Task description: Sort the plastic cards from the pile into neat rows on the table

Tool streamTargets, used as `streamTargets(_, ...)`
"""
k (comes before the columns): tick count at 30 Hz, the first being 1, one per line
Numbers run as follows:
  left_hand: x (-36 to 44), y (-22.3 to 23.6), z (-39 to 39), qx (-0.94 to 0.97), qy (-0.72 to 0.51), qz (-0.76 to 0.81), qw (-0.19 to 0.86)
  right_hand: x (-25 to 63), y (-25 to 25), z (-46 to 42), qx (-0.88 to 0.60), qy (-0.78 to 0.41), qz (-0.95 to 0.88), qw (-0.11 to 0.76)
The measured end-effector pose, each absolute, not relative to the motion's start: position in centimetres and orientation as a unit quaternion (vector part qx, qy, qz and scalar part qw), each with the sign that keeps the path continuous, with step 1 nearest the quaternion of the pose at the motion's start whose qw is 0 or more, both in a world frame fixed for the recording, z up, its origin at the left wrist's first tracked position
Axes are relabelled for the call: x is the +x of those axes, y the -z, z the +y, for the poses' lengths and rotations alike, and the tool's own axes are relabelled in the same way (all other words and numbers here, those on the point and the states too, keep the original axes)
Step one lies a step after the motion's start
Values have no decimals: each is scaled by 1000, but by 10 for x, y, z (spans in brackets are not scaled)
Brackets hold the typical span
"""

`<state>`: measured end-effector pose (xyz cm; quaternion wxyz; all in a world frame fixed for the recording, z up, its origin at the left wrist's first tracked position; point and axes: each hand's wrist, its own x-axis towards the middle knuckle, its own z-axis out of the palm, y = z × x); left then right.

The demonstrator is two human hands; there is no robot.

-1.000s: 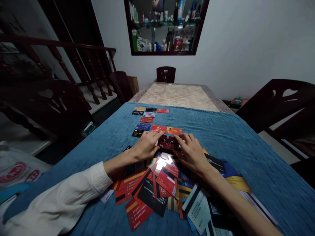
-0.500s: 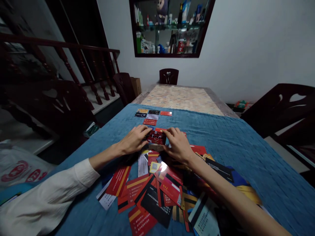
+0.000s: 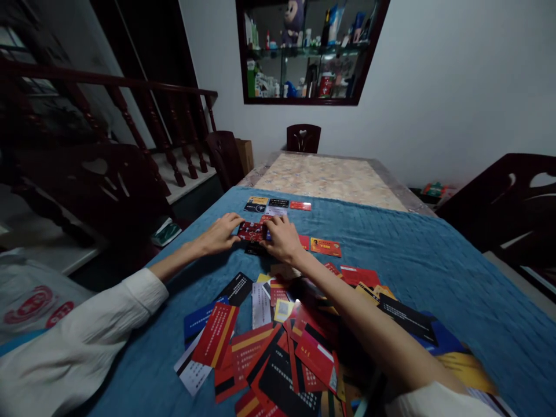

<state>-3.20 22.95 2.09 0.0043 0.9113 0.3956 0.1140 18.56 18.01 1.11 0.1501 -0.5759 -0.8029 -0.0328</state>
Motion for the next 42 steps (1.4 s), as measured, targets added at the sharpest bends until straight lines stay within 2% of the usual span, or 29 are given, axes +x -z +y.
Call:
streamTargets(6,-48,-10,267,905,-116,406,46,168,-12,208,-594,10,-793,132)
streamTargets(20,-40,-11,327,905,-75,417,33,156,-11,258,-630,4,-772,85)
streamTargets(42,-30,-5,353,903,-65,418,77,151,-5,284,-651,3,-758,46)
